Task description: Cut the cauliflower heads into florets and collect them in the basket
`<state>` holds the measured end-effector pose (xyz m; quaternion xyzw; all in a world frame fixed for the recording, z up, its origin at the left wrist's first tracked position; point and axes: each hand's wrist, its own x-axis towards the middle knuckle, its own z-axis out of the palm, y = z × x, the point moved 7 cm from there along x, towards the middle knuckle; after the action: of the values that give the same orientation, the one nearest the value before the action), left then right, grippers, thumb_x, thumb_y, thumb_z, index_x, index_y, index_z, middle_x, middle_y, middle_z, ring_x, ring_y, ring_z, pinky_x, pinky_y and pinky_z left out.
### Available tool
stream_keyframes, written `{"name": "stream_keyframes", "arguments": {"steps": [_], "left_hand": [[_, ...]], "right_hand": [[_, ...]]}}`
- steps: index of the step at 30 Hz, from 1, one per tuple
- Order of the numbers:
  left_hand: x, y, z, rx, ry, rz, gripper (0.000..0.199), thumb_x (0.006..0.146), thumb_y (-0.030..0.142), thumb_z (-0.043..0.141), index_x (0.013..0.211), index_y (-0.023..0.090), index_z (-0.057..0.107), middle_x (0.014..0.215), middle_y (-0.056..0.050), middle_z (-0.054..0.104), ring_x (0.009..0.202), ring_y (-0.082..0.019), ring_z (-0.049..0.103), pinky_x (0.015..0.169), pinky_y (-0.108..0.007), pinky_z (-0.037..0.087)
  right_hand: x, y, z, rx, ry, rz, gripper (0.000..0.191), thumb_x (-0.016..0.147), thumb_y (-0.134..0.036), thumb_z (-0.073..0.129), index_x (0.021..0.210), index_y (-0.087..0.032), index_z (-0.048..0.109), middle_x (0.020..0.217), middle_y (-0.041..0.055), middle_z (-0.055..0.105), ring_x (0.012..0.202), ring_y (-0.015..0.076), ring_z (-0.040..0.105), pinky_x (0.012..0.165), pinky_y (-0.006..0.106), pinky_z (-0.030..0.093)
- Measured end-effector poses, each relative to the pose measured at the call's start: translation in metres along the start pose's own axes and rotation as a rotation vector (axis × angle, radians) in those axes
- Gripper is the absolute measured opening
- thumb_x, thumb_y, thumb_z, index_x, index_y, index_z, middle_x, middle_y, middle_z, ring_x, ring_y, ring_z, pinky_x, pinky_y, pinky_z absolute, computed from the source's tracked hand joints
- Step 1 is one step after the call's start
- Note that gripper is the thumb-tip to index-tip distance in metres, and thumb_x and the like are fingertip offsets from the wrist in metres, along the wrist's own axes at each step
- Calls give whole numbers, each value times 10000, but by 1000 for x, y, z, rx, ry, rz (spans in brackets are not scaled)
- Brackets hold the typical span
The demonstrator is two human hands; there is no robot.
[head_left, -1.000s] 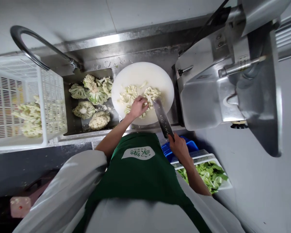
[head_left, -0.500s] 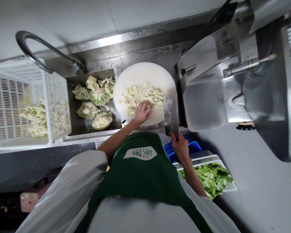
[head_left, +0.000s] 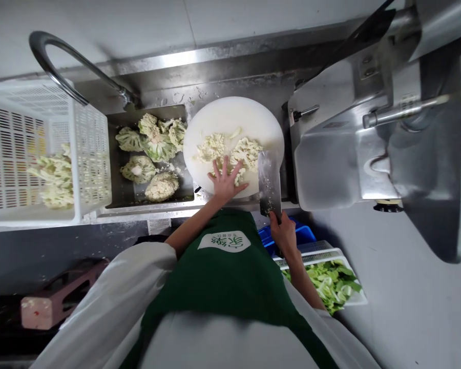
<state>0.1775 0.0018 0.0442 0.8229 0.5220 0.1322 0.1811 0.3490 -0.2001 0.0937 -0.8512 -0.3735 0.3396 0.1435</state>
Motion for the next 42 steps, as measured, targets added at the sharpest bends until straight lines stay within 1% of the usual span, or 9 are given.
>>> {"name": "stream_keyframes", "arguments": {"steps": [4,8,15,23,29,33,35,38,42], "left_hand": [[11,1,8,-72,26,24,542,908,582,615,1396,346,615,1538,-151,478,1416,-514,302,1028,-730,294],[11,-3,15,-90,-67,48,423,940,482,572,1309,304,675,1485,-162,530,1328,-482,404,1028,-716,264],[8,11,16,-41,-54,138,442,947,514,584,1352,340,626,1558,-104,491,1391,-479,308,1031,-720,228],[9,0,24,-110,-79,57,388,977,474,575,1293,279,685,1247,-143,668,1233,-393,463,1047,-630,262],[22,-9,-15,-579,112,-20,410,935,555,633,1130,205,716,1084,-113,682,1112,-278,553,1026,-450,401],[33,-34,-30,-1137,237,-350,467,877,627,677,1081,208,659,956,-48,669,940,-193,624,909,-342,502],[34,-51,-38,-1388,222,-517,489,876,655,653,1099,221,633,923,-39,666,905,-188,648,864,-335,537],[27,-93,-79,-1606,191,-587,493,906,686,569,1119,245,628,924,-58,690,940,-222,671,851,-376,574],[-8,-198,-174,-1636,431,-563,429,902,639,599,1117,268,631,903,-54,711,988,-267,686,844,-422,598]], "right_hand": [[-2,4,0,6,3,13,498,994,-565,375,1006,-158,661,883,163,746,833,285,679,696,329,429],[-4,3,2,30,13,-7,498,993,-563,376,1003,-157,664,891,163,744,841,283,678,705,331,434],[-5,5,7,24,-7,27,526,998,-567,369,1057,-142,674,932,173,748,871,288,683,720,333,436],[-7,4,9,49,-1,26,583,986,-615,360,1041,-142,696,865,153,742,809,267,666,687,325,414],[-10,5,6,91,46,27,575,949,-633,391,1011,-148,694,854,159,740,791,277,656,696,339,416],[-13,2,7,117,61,35,542,943,-623,405,984,-160,684,812,139,734,733,257,641,709,345,421],[-14,-2,7,112,68,43,535,937,-624,409,963,-163,680,793,136,730,713,253,633,705,348,418],[-14,-8,7,97,86,45,546,922,-629,408,959,-158,682,796,148,730,728,267,639,701,355,416],[-12,-13,9,78,86,55,571,898,-650,411,947,-155,692,815,174,734,776,301,658,704,372,428]]}}
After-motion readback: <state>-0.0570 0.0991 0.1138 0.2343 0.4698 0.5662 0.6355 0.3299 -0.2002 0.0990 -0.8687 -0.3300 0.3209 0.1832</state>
